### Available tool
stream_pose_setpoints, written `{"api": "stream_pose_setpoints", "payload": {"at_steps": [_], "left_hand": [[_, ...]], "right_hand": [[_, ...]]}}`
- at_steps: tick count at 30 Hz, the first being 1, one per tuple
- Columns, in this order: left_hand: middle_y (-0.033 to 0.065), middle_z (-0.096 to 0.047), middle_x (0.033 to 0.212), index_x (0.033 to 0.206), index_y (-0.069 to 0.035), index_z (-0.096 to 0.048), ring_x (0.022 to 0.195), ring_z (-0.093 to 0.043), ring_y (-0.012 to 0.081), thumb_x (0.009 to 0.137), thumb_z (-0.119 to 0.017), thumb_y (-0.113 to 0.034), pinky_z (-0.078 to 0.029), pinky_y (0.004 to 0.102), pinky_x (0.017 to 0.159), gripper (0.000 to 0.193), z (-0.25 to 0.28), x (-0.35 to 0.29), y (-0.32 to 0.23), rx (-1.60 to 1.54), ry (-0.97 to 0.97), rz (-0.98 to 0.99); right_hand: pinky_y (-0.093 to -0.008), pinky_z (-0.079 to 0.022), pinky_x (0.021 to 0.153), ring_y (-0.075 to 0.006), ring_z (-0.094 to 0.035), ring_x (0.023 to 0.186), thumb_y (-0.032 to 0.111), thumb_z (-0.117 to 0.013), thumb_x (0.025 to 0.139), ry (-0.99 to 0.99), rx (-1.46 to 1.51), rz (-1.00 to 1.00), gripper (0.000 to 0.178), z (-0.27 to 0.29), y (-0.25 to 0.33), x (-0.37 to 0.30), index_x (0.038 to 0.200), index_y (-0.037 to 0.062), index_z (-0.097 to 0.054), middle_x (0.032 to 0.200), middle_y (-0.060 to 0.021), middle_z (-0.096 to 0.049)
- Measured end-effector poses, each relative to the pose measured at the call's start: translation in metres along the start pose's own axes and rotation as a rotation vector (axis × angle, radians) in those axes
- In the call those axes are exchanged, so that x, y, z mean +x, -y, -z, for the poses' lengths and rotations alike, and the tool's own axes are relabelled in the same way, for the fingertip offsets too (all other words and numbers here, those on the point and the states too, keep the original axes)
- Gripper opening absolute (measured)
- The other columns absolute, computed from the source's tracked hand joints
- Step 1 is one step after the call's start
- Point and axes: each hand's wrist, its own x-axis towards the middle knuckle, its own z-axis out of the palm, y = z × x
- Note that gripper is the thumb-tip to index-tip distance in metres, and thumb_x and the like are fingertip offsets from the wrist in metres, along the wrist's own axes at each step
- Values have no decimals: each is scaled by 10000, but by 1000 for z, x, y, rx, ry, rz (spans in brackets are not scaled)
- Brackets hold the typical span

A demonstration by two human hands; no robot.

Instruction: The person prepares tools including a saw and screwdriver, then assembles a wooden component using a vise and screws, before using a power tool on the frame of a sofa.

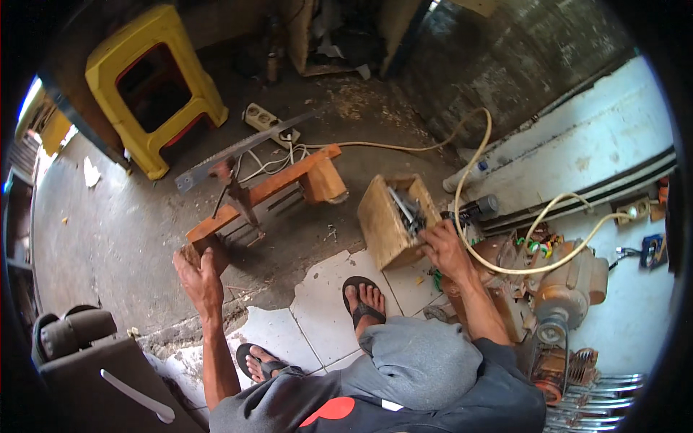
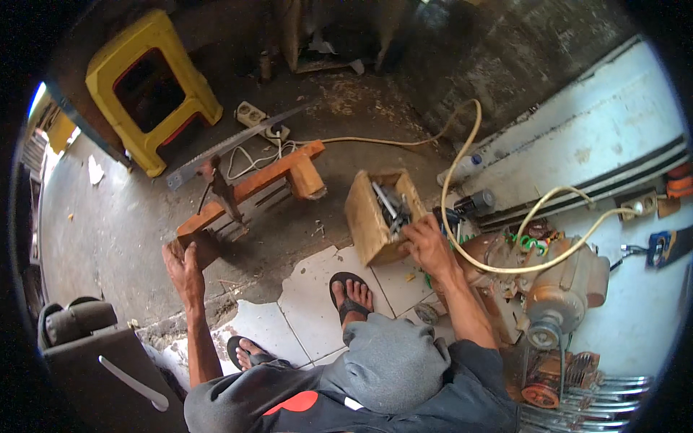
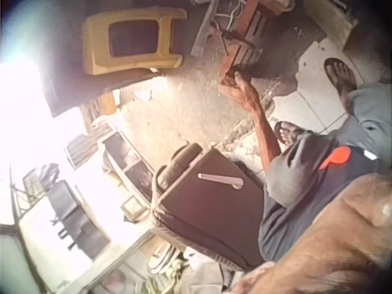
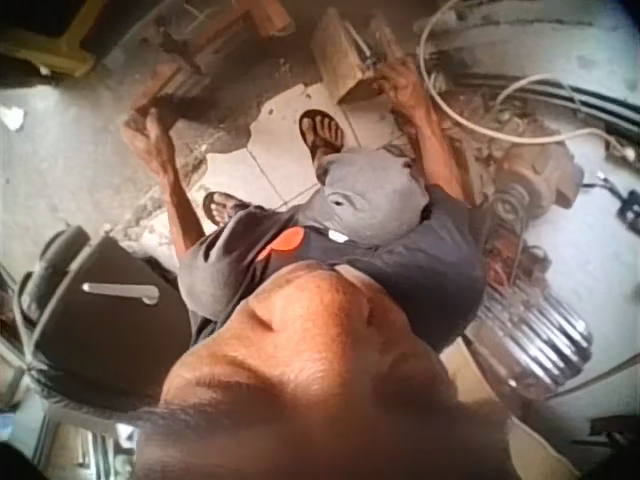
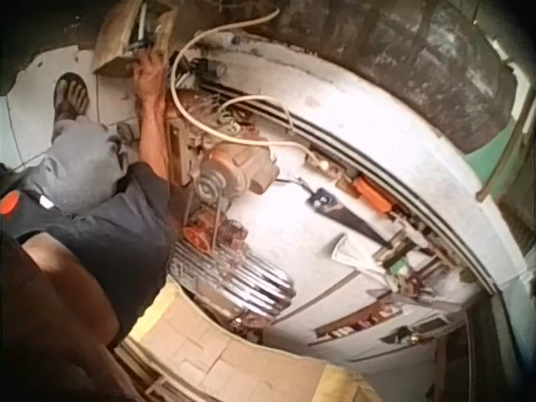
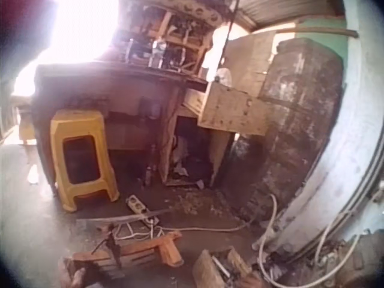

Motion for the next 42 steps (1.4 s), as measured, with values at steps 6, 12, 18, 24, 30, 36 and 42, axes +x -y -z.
{"api": "stream_pose_setpoints", "payload": {"at_steps": [6, 12, 18, 24, 30, 36, 42], "left_hand": [[241, -505, 1065, 1145, 79, -475, 1004, -502, 383, 911, -612, -201, -386, 454, 928, 389, -6, -11, 21, 5, -20, -72], [274, -423, 1393, 1319, 101, -391, 1357, -403, 372, 952, -622, -205, -311, 425, 1127, 531, 6, -24, 3, 96, 123, 146], [193, -520, 1148, 1237, 50, -465, 1070, -531, 277, 949, -614, -184, -428, 396, 954, 399, -2, -40, 14, -105, -29, -27], [199, -514, 1206, 1290, 34, -412, 1138, -513, 275, 958, -597, -156, -400, 377, 1004, 425, 7, -61, 18, -27, 13, 21], [193, -504, 1233, 1343, -24, -339, 1143, -518, 258, 960, -594, -107, -416, 358, 998, 467, -11, -93, 40, -160, 29, 6], [177, -432, 1224, 1346, -22, -290, 1114, -498, 245, 943, -608, -98, -435, 366, 943, 520, -1, -103, 26, -110, 103, 98], [190, -424, 1162, 1287, 14, -357, 1063, -479, 266, 909, -627, -104, -406, 422, 953, 479, 8, -94, 24, 71, 101, -14]], "right_hand": [[-454, -482, 841, -353, -535, 971, 59, -728, 756, -234, -210, -277, 285, -42, -57, 23, 1027, -20, -692, 971, -168, -654], [-472, -454, 892, -367, -531, 1017, 138, -772, 774, -436, -200, -596, 326, -69, -87, 93, 1071, 13, -722, 989, -177, -654], [-503, -430, 918, -415, -554, 1060, 235, -750, 818, -556, -64, -908, 289, -99, -120, 175, 1043, 53, -748, 1047, -181, -691], [-475, -478, 926, -370, -625, 1021, 190, -674, 872, -758, 212, -793, 199, -115, -113, 166, 1018, 67, -731, 1052, -207, -680], [-567, -433, 954, -458, -444, 1207, 326, -815, 761, -797, 23, -1739, 784, -88, -228, 41, 1333, 4, -385, 1256, -250, -429], [-614, -447, 960, -479, -461, 1199, 377, -914, 641, -1213, -38, -1736, 1008, -121, -291, 12, 1379, 49, -310, 1305, -272, -379], [-602, -456, 944, -466, -473, 1193, 405, -914, 630, -1140, 66, -1634, 1030, -143, -289, 3, 1368, 12, -313, 1274, -290, -424]]}}
